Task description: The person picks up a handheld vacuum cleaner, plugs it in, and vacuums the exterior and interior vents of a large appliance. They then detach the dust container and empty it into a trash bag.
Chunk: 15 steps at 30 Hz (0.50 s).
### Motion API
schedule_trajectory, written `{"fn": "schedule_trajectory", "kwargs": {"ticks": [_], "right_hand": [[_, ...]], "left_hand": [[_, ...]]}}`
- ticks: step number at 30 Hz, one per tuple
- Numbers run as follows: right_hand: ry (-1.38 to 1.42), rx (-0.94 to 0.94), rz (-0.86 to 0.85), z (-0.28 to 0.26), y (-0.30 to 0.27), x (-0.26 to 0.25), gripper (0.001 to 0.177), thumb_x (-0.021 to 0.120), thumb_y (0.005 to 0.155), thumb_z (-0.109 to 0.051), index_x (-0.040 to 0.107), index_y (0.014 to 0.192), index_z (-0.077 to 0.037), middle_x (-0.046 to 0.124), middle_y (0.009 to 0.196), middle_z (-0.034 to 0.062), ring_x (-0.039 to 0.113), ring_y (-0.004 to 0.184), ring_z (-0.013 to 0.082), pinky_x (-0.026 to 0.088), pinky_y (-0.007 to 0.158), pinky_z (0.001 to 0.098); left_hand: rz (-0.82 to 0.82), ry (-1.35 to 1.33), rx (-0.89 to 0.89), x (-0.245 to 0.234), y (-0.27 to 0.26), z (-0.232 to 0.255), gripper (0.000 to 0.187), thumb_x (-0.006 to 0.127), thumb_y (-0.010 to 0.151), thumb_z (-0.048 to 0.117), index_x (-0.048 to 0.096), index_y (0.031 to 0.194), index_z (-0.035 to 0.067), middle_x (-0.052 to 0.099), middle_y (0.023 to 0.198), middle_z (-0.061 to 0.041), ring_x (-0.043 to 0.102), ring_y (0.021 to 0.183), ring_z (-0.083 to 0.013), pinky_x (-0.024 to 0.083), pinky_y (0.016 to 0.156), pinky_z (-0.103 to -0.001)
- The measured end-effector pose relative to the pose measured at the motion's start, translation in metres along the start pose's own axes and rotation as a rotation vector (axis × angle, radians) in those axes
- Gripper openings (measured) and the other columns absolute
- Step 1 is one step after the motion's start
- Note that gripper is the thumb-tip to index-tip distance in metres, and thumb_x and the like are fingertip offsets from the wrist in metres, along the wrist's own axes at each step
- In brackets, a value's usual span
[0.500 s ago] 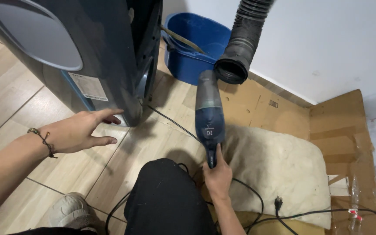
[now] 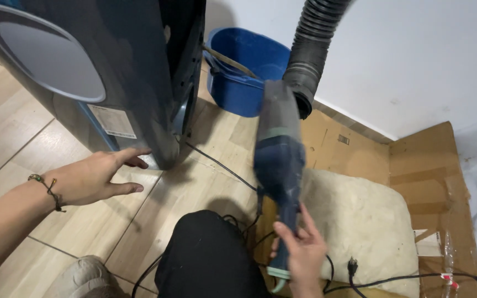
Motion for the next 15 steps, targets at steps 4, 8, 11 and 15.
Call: {"fn": "schedule_trajectory", "kwargs": {"ticks": [4,8,11,15], "right_hand": [[0.187,0.042,-0.035,0.008,0.019,-0.031,0.061,0.068,0.082,0.001,0.057,0.141,-0.001,0.071,0.101,0.0211,0.052,0.046,0.0231,0.042,0.036,0.0316],[0.324,0.095,-0.210,0.013,0.038,-0.036,0.034,0.054,0.095,-0.005,0.055,0.128,0.002,0.061,0.104,0.0182,0.048,0.058,0.0206,0.040,0.046,0.0310],[0.217,0.155,-0.179,0.009,0.025,-0.031,0.037,0.057,0.093,-0.002,0.058,0.130,0.002,0.062,0.103,0.0173,0.048,0.056,0.0212,0.040,0.045,0.0324],[0.008,0.245,-0.160,0.032,0.041,-0.022,0.049,0.066,0.083,0.004,0.067,0.132,0.007,0.072,0.093,0.0250,0.049,0.047,0.0245,0.038,0.041,0.0314]], "left_hand": [[-0.007,-0.013,-0.023,-0.002,-0.003,0.000,0.078,0.074,0.083,0.043,0.039,0.152,0.028,0.069,0.137,0.007,0.083,0.099,-0.0163,0.067,0.092,-0.036],[0.008,-0.021,0.013,-0.003,0.002,-0.002,0.077,0.075,0.083,0.041,0.041,0.150,0.026,0.070,0.137,0.006,0.083,0.102,-0.0168,0.067,0.094,-0.037],[0.008,-0.010,0.043,0.001,0.002,-0.001,0.077,0.075,0.083,0.041,0.041,0.150,0.024,0.070,0.137,0.005,0.080,0.105,-0.0168,0.065,0.096,-0.036],[0.042,-0.031,0.112,0.001,0.003,0.005,0.081,0.077,0.082,0.038,0.040,0.151,0.018,0.069,0.137,-0.001,0.072,0.118,-0.0202,0.061,0.100,-0.038]]}}
Point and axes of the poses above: each hand's wrist, its own y-axis towards the middle knuckle, its own x-axis out of the palm, z = x × y, the point moved 10 cm from there along y, towards the middle knuckle
